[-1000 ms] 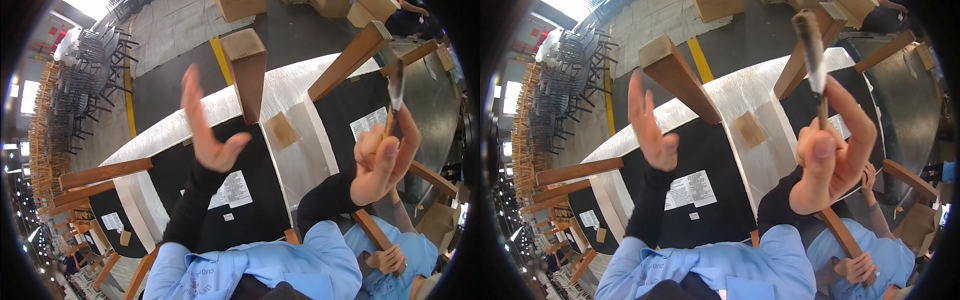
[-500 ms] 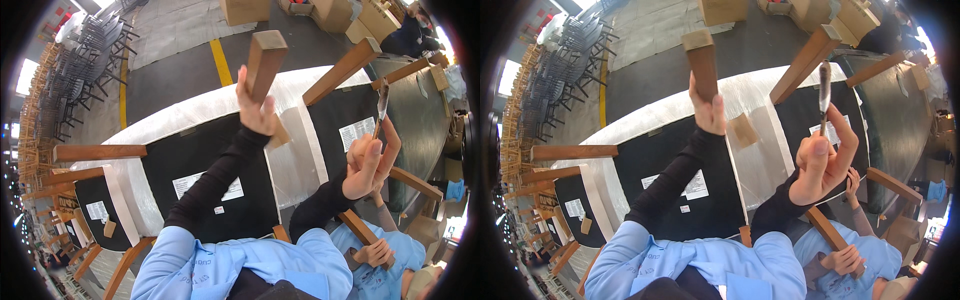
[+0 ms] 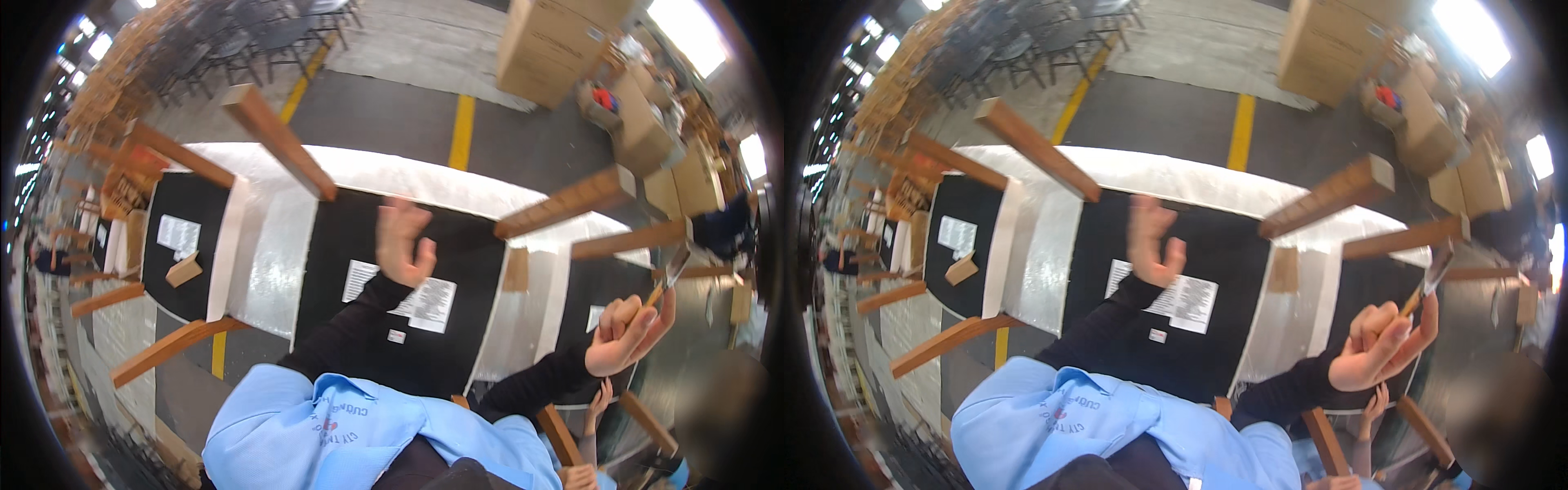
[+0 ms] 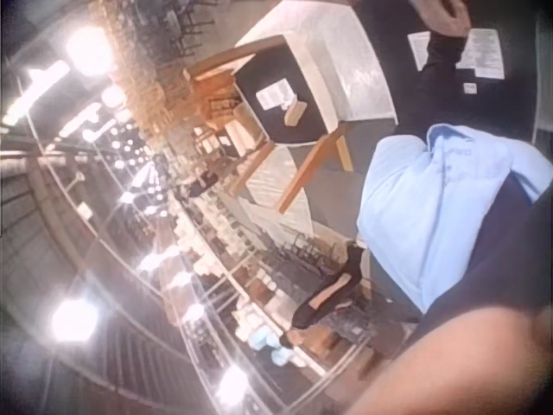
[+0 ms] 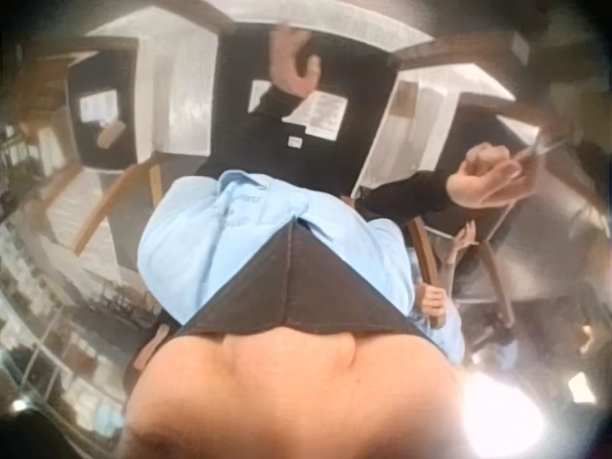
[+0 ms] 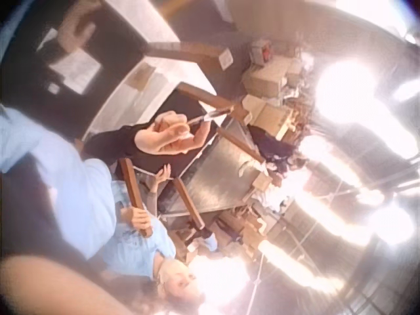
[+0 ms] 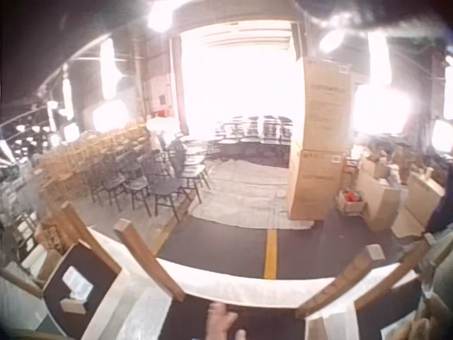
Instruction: The person assembles a wooden chair by applying glue to small wooden blocks and attaching them to the chair frame. They then use a hammer to secure the blocks in place. The person handles the chair and tools throughout the process.
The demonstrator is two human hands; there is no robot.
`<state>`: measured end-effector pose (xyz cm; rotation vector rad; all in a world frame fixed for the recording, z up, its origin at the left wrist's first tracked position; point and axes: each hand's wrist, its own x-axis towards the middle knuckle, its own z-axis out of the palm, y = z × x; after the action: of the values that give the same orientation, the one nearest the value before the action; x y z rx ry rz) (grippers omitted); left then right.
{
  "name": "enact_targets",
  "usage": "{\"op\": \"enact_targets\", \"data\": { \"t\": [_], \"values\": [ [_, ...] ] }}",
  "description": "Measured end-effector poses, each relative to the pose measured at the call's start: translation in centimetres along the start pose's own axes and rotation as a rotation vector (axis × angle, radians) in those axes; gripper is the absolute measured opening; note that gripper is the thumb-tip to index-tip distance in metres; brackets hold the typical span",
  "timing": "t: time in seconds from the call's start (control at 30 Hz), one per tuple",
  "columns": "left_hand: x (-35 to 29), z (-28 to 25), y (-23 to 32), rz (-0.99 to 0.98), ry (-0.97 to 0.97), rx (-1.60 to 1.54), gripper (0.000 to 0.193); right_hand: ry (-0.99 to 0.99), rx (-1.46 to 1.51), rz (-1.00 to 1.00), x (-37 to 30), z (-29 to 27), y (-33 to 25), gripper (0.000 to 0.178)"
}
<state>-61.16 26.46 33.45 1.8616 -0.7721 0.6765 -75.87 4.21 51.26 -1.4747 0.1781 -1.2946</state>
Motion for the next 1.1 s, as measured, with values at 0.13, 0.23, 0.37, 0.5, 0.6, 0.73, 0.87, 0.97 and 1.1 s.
{"op": "enact_targets", "data": {
  "t": [0.13, 0.23, 0.37, 0.5, 0.6, 0.73, 0.87, 0.97, 1.1],
  "values": [
    [9.4, -10.8, -4.2, -0.025, 0.668, 0.416, 0.088, -0.026, 0.042, 0.064, -1.4, 3.2, 0.7, 0.044],
    [15.9, -13.5, -6.0, -0.069, 0.708, 0.121, 0.081, -0.061, 0.128, 0.065, -2.4, 5.5, 0.4, 0.044],
    [12.2, -11.4, -13.6, 0.101, 0.706, 0.436, 0.079, -0.048, 0.101, 0.006, -2.5, 6.1, -0.7, 0.045],
    [-1.2, -7.2, -19.1, -0.224, 0.479, 0.611, 0.087, 0.118, 0.085, -0.017, -1.2, 5.9, -1.4, 0.047],
    [-9.0, -5.6, -18.8, -0.557, -0.184, 1.002, 0.089, 0.163, -0.225, -0.027, 0.3, 4.8, -2.5, 0.045],
    [-7.9, -6.5, -16.2, -0.630, -0.141, 0.836, 0.082, 0.031, -0.784, -0.256, 1.9, 3.1, -2.2, 0.029],
    [-8.5, -6.5, -17.0, -0.627, -0.163, 0.947, 0.080, -0.089, -1.093, -0.373, 3.1, 4.7, -2.9, 0.023],
    [-8.7, -6.4, -16.9, -0.638, -0.182, 0.966, 0.078, -0.141, -1.134, -0.387, 3.4, 5.8, -2.7, 0.024],
    [-8.4, -6.3, -16.8, -0.670, -0.199, 0.956, 0.078, -0.187, -1.172, -0.412, 4.3, 6.7, -2.2, 0.025]
  ]
}}
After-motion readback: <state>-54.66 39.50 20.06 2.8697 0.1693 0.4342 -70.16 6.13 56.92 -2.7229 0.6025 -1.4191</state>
